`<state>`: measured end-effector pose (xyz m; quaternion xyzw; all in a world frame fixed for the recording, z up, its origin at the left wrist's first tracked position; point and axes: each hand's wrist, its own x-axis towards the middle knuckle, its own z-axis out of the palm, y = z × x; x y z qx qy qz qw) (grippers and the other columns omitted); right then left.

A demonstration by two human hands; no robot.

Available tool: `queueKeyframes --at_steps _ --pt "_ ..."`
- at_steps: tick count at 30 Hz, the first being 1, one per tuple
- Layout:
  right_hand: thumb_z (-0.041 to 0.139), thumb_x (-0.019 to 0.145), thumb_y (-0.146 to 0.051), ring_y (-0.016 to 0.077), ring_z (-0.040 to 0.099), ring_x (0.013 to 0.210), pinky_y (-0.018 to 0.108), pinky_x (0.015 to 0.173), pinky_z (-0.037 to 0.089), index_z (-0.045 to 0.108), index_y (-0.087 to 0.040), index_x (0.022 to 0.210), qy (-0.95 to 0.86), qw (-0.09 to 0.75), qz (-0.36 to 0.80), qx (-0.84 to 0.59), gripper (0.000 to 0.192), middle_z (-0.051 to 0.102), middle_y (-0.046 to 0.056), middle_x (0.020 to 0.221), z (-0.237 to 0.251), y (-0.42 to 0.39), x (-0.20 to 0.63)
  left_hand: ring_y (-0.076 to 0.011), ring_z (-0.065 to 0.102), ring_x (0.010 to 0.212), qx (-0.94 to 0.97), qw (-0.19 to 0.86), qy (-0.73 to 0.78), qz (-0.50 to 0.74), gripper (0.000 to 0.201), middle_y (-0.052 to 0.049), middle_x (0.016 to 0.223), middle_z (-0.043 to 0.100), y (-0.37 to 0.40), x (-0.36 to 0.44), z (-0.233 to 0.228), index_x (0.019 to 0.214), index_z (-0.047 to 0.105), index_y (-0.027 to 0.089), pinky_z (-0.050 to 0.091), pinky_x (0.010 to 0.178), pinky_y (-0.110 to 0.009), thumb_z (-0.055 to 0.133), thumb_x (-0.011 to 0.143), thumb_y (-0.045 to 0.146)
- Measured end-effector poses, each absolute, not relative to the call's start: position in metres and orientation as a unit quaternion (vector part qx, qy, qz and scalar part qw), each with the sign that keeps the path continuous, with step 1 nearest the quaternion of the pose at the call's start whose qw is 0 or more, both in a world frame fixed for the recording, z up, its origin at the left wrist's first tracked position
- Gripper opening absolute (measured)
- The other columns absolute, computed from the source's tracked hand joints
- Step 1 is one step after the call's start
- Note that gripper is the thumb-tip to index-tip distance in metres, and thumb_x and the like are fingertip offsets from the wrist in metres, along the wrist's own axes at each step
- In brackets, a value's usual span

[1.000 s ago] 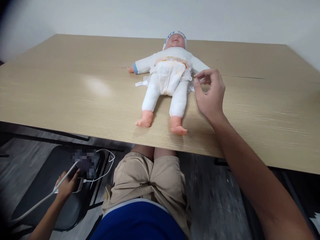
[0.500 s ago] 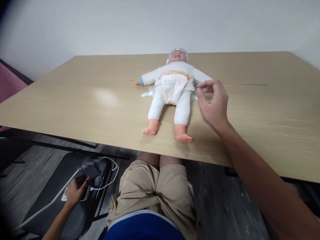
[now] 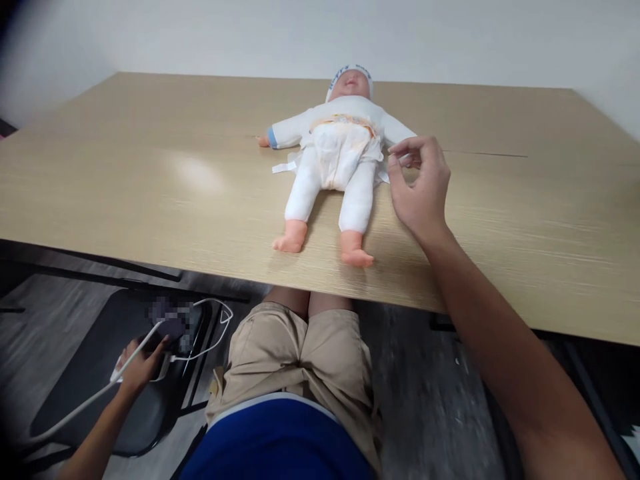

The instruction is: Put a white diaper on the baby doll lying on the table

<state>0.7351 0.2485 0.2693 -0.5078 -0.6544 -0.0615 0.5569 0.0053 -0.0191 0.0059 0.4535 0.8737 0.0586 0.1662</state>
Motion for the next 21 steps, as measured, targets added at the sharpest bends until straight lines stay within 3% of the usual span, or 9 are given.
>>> queueKeyframes --at_steps 11,21 --pt "0.07 0.099 -0.019 0.0202 0.072 0.096 0.043 0.098 0.062 0.071 -0.025 0.113 -0.652 0.547 -0.05 -0.522 0.015 0.08 0.006 0.116 0.272 0.245 0.733 -0.0471 0.055 0.145 0.457 0.12 0.881 0.031 0.08 -0.025 0.144 0.066 -0.02 0.009 0.004 0.137 0.061 0.014 0.038 0.128 -0.061 0.047 0.093 0.079" --pt "0.07 0.1 -0.019 0.0189 0.072 0.096 0.039 0.097 0.062 0.072 -0.024 0.116 -0.649 0.543 -0.053 -0.53 0.016 0.08 0.007 0.117 0.273 0.244 0.733 -0.047 0.056 0.144 0.468 0.107 0.877 0.022 0.077 -0.024 0.14 0.066 -0.021 0.001 -0.004 0.134 0.06 0.015 0.04 0.125 -0.06 0.044 0.095 0.079"
